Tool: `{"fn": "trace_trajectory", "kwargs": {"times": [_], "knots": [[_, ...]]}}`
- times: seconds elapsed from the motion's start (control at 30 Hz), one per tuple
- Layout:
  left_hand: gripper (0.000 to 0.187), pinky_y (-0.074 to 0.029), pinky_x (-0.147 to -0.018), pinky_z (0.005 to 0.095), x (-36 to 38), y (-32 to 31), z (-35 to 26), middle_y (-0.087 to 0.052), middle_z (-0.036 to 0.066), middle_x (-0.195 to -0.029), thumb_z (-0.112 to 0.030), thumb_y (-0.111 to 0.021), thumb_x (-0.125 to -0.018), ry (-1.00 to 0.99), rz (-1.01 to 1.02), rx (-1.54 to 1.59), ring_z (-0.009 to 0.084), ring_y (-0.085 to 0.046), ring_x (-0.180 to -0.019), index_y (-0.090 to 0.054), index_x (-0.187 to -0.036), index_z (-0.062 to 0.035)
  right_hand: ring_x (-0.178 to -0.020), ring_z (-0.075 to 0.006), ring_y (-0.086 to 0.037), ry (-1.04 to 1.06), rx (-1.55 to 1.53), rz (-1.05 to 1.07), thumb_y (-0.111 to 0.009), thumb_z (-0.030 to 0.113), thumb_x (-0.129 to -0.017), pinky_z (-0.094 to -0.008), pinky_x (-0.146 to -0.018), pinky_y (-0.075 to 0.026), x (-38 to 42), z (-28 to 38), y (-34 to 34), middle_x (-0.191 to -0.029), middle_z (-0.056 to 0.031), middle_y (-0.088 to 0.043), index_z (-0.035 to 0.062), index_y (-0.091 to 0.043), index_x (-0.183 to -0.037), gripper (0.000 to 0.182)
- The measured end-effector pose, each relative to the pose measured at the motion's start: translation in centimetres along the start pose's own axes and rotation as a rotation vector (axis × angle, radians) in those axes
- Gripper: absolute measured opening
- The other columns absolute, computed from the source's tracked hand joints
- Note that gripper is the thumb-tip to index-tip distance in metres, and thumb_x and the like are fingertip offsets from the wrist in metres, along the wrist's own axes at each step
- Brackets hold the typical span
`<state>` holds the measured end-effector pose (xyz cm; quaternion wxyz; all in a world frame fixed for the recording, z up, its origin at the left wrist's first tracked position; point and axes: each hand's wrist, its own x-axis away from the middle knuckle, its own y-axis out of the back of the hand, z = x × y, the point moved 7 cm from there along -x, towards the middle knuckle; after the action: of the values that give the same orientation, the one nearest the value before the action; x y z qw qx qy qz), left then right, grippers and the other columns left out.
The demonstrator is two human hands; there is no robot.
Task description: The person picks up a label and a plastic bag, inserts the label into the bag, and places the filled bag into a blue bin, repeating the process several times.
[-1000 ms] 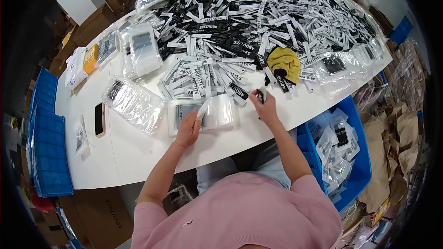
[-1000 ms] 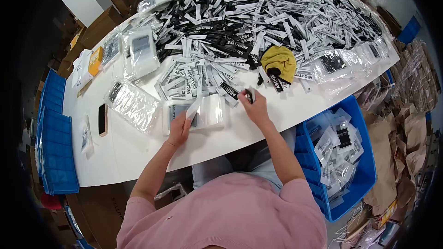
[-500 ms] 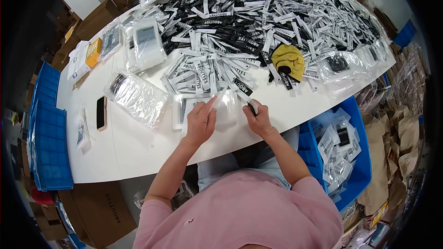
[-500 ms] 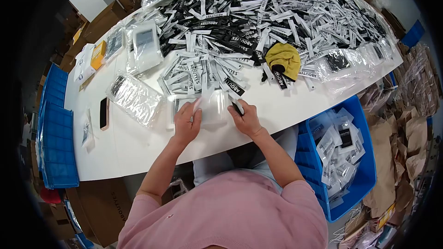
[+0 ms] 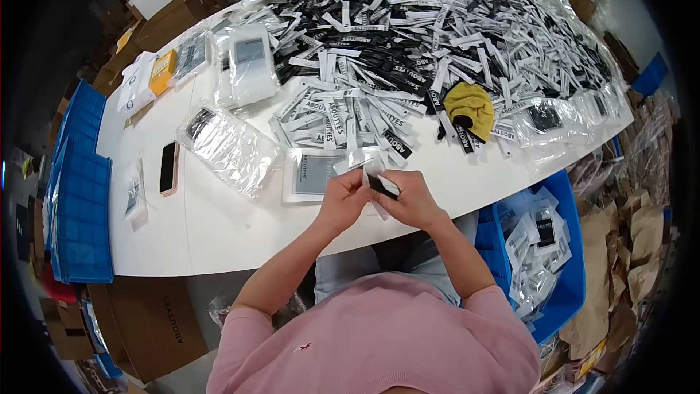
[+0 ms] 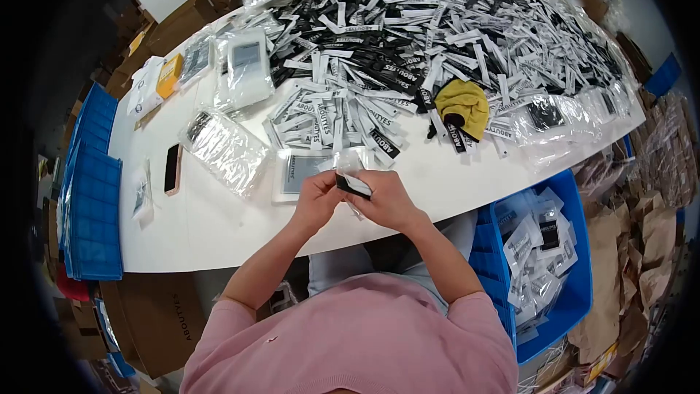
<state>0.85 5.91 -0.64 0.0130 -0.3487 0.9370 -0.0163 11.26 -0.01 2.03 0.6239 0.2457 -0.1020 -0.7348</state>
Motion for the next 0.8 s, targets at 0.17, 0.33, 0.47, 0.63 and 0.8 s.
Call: {"fn": "trace_trajectory", "kwargs": {"times": [0.17,0.33,0.47,0.63,0.8], "knots": [[0.018,-0.046,-0.062,0.0236,-0.4,0.0,-1.4,-0.062,0.003,-0.078,-0.002,-0.051,-0.083,0.093,-0.073,0.337,0.0077,-0.054,-0.068,-0.062,-0.096,0.0026,-0.060,-0.0072,-0.050,-0.026,-0.339,-0.097,-0.061,0.012,-0.084,-0.0237,-0.054,-0.042,-0.3,-1.3,0.0,-0.060,-0.0051,-0.055,-0.0019,-0.060,-0.081,0.014],[0.019,-0.040,-0.053,0.0234,-1.6,1.2,-0.5,-0.053,0.003,-0.062,0.000,-0.060,-0.072,-0.007,-0.042,-0.372,0.0047,-0.043,-0.058,-0.063,-0.091,-0.0005,-0.064,-0.0374,-0.056,0.233,0.222,-0.205,-0.061,0.002,-0.068,-0.0401,-0.055,-0.045,-0.3,1.7,0.0,-0.073,-0.0175,-0.057,0.0018,-0.056,-0.086,0.018],[0.021,-0.041,-0.053,0.0228,-2.7,2.4,-1.6,-0.059,0.004,-0.071,0.007,-0.061,-0.067,-0.262,-0.022,-0.421,0.0077,-0.051,-0.061,-0.065,-0.087,0.0007,-0.063,-0.0362,-0.056,0.261,0.222,-0.157,-0.060,0.001,-0.067,-0.0395,-0.054,-0.045,0.3,2.8,-0.7,-0.071,-0.0166,-0.056,0.0013,-0.054,-0.082,0.016],[0.035,-0.044,-0.059,0.0258,-3.3,1.4,-0.9,-0.060,0.009,-0.073,0.006,-0.061,-0.064,-0.083,0.145,-0.655,0.0136,-0.054,-0.062,-0.064,-0.098,-0.0023,-0.059,-0.0333,-0.056,0.332,0.257,-0.216,-0.063,0.002,-0.062,-0.0382,-0.051,-0.044,-0.3,3.7,-0.4,-0.068,-0.0135,-0.055,0.0023,-0.053,-0.077,0.018],[0.046,-0.046,-0.053,0.0306,-2.3,3.0,-5.4,-0.058,0.012,-0.069,0.007,-0.056,-0.064,-0.398,-0.255,-0.732,0.0227,-0.055,-0.057,-0.061,-0.109,-0.0046,-0.059,-0.0345,-0.055,0.263,0.376,-0.379,-0.067,0.005,-0.064,-0.0365,-0.051,-0.044,-0.8,0.9,1.8,-0.067,-0.0145,-0.055,0.0020,-0.053,-0.077,0.019]]}}
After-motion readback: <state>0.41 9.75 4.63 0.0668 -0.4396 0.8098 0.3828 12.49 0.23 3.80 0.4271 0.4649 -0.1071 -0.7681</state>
